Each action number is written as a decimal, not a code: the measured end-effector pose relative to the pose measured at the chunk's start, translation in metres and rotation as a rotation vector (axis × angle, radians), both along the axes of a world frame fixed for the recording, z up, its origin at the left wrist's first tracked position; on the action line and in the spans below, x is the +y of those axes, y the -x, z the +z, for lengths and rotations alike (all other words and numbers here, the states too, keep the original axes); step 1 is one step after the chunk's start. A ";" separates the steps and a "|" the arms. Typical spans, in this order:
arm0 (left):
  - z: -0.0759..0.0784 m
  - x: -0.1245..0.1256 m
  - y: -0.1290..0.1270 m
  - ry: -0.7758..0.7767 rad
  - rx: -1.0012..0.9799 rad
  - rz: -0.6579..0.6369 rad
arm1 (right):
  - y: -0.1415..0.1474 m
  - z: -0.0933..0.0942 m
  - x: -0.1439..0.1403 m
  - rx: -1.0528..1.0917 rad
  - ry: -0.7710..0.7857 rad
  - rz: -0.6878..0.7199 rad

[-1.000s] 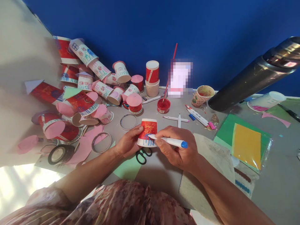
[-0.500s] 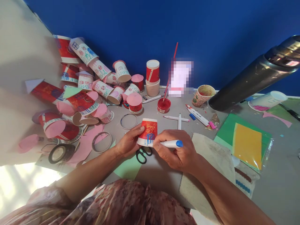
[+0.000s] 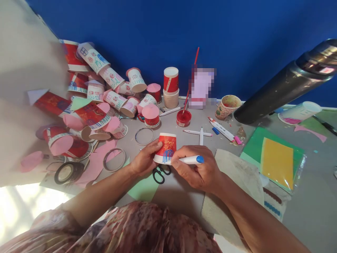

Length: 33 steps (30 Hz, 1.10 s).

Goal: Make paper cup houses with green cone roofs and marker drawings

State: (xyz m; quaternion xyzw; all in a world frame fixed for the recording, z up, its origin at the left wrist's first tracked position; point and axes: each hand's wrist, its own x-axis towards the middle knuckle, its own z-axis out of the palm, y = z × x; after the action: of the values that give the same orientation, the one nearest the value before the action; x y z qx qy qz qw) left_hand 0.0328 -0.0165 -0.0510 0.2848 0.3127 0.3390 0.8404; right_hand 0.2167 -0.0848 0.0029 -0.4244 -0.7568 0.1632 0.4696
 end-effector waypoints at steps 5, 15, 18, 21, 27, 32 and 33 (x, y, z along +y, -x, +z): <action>-0.001 0.000 0.000 0.028 -0.013 -0.009 | -0.002 -0.001 -0.001 0.035 -0.021 -0.159; -0.001 0.000 0.001 0.043 -0.038 -0.014 | -0.001 0.002 0.002 0.005 -0.044 -0.132; -0.002 0.000 0.001 0.036 -0.041 0.000 | 0.000 0.000 0.001 0.008 0.003 -0.037; -0.002 0.001 0.003 0.031 -0.041 0.022 | -0.001 -0.005 0.001 0.074 0.066 -0.033; -0.001 0.006 0.016 0.158 -0.131 -0.094 | -0.007 -0.016 0.012 0.133 -0.027 -0.274; -0.001 0.003 0.030 0.214 -0.400 -0.240 | 0.002 -0.022 0.018 0.045 0.032 -0.121; -0.001 0.002 0.031 0.209 -0.441 -0.253 | 0.005 -0.023 0.019 0.031 0.047 -0.108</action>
State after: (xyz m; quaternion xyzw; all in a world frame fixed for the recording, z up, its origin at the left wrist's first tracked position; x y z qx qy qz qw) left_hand 0.0023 -0.0143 -0.0522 0.1527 0.1174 0.2509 0.9486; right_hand 0.2115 -0.0662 -0.0204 -0.4728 -0.7213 0.1619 0.4795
